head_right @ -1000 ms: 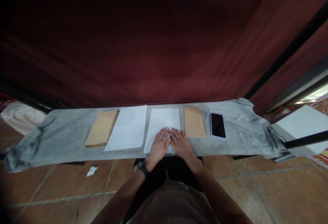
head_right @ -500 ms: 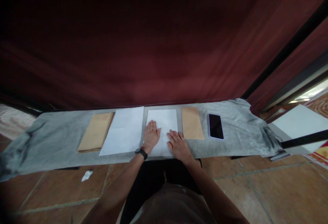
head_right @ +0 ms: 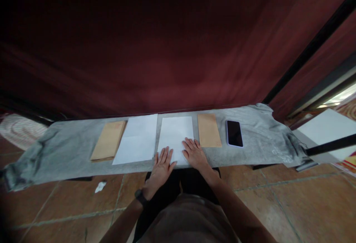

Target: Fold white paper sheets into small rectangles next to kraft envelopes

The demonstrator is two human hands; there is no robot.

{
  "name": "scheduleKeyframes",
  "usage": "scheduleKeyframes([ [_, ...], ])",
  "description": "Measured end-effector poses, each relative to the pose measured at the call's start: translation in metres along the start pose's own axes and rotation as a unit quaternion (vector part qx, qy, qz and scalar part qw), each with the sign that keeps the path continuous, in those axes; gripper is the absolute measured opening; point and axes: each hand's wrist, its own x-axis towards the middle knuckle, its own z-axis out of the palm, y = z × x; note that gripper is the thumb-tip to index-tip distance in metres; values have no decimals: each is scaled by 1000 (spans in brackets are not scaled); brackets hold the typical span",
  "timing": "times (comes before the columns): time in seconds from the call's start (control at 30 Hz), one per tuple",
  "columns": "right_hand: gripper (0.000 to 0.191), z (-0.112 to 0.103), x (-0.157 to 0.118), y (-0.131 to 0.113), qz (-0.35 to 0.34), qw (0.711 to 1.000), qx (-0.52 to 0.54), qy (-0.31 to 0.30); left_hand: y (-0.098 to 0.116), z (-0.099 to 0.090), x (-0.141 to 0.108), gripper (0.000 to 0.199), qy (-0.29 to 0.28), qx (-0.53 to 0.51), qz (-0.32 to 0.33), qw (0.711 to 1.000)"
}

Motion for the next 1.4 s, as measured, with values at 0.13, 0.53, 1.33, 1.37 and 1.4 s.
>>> scheduleKeyframes([
  [0.13,44,-5,-2,0,-10,1000,17,0,-14,-17,-14,52,-26,-8,48,998],
  [0.53,50,-25,-36,-4,-115,991,47,-56,-19,-40,-12,38,-33,9,88,996],
  [1.33,38,-179,71,10,157,774,587,177,-52,-90,49,77,218,-581,-195,759],
  [1.37,38,-185,74,10,154,759,609,172,-51,-90,49,79,220,-591,-190,753],
  [1.4,38,-190,76,10,151,746,627,166,-51,-90,49,81,223,-598,-182,748],
])
